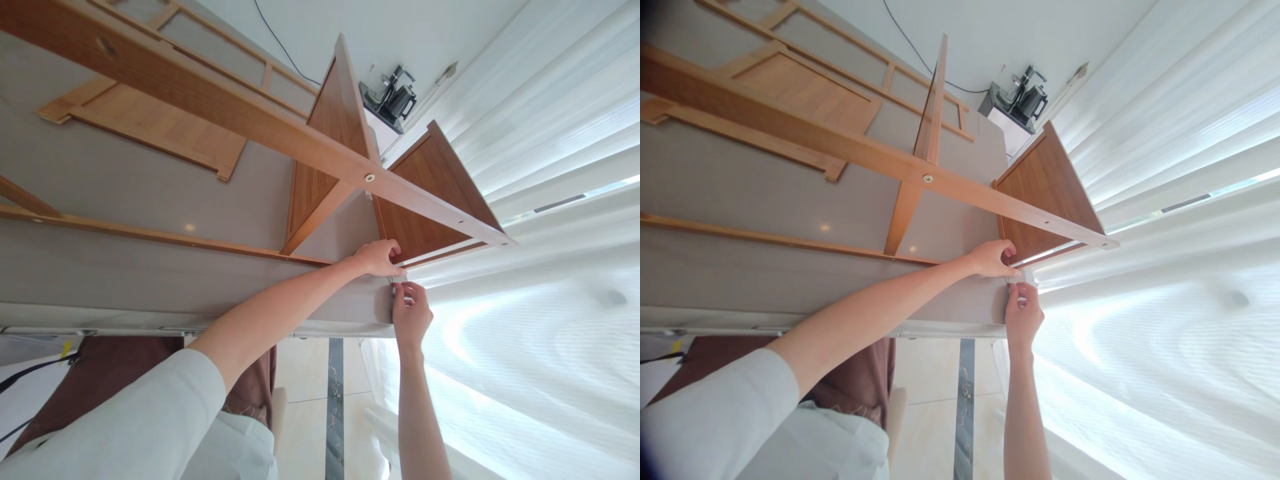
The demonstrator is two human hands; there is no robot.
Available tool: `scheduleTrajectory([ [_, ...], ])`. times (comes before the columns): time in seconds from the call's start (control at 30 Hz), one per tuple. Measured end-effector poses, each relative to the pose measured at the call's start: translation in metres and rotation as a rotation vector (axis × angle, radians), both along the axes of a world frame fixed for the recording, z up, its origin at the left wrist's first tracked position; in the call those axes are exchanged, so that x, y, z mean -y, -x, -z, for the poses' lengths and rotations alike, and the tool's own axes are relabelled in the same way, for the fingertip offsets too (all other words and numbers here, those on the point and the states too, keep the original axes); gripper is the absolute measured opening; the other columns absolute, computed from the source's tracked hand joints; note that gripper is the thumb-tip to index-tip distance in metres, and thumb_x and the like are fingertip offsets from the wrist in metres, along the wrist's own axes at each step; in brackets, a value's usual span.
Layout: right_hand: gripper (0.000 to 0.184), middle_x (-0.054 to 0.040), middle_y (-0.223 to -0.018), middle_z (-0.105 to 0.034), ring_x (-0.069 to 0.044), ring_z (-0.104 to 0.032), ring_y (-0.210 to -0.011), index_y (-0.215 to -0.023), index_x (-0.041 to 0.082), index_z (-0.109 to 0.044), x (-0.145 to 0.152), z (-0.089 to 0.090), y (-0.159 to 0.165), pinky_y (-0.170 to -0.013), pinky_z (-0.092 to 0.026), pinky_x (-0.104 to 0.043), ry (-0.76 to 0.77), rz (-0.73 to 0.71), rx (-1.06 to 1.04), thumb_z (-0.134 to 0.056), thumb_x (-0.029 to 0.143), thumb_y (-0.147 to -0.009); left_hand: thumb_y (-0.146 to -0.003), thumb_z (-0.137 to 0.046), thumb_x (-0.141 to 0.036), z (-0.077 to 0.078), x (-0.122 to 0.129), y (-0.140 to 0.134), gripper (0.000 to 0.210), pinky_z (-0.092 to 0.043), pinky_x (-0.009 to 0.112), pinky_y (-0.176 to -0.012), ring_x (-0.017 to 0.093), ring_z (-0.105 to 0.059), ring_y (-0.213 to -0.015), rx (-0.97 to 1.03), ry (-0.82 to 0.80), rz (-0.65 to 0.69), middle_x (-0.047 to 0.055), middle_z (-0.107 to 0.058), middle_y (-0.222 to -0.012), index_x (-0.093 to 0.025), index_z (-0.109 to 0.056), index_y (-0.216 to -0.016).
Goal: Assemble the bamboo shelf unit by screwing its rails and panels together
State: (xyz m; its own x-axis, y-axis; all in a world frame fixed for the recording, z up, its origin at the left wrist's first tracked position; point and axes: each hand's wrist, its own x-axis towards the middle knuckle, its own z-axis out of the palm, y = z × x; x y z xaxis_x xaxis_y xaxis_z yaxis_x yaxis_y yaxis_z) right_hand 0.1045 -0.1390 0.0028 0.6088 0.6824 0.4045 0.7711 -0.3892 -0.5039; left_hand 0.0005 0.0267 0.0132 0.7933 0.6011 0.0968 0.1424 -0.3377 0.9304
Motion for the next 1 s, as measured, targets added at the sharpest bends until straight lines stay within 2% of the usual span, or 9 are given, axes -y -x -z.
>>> scheduleTrajectory([
  [0.53, 0.034, -0.0061, -0.09, -0.073, -0.017, -0.065, -0.073, -0.102, 0.021, -0.065, -0.0007, 0.0023, -0.002, -0.065, -0.048, -0.027, 0.016, -0.036, 0.101, -0.055, 0.052, -0.092, -0.071, -0.077, -0.051, 0.0013, 0.0008, -0.0022, 0.055, -0.051, 0.031, -0.089, 0.02, -0.066, -0.107, 0.004, -0.004, -0.011, 0.0, -0.068, -0.122, -0.023, -0.056, -0.115],
  [0.83, 0.035, -0.0063, -0.09, -0.073, -0.016, -0.063, -0.069, -0.106, 0.02, -0.063, -0.0005, 0.0044, -0.0037, -0.064, -0.048, -0.026, 0.034, -0.046, 0.152, -0.05, 0.052, -0.096, -0.071, -0.077, -0.051, 0.0021, -0.0007, -0.0025, 0.055, -0.052, 0.03, -0.089, 0.019, -0.066, -0.107, 0.011, -0.012, -0.008, 0.0, -0.068, -0.121, -0.023, -0.057, -0.113],
  [1.0, 0.036, -0.0091, -0.091, -0.071, -0.02, -0.061, -0.078, -0.104, 0.019, -0.065, -0.0027, 0.0009, -0.0023, -0.074, -0.046, -0.032, 0.111, -0.106, 0.218, -0.046, 0.049, -0.096, -0.071, -0.076, -0.05, 0.0017, -0.0009, -0.0025, 0.054, -0.052, 0.031, -0.09, 0.019, -0.065, -0.106, 0.005, -0.011, -0.003, -0.001, -0.068, -0.12, -0.023, -0.057, -0.114],
])
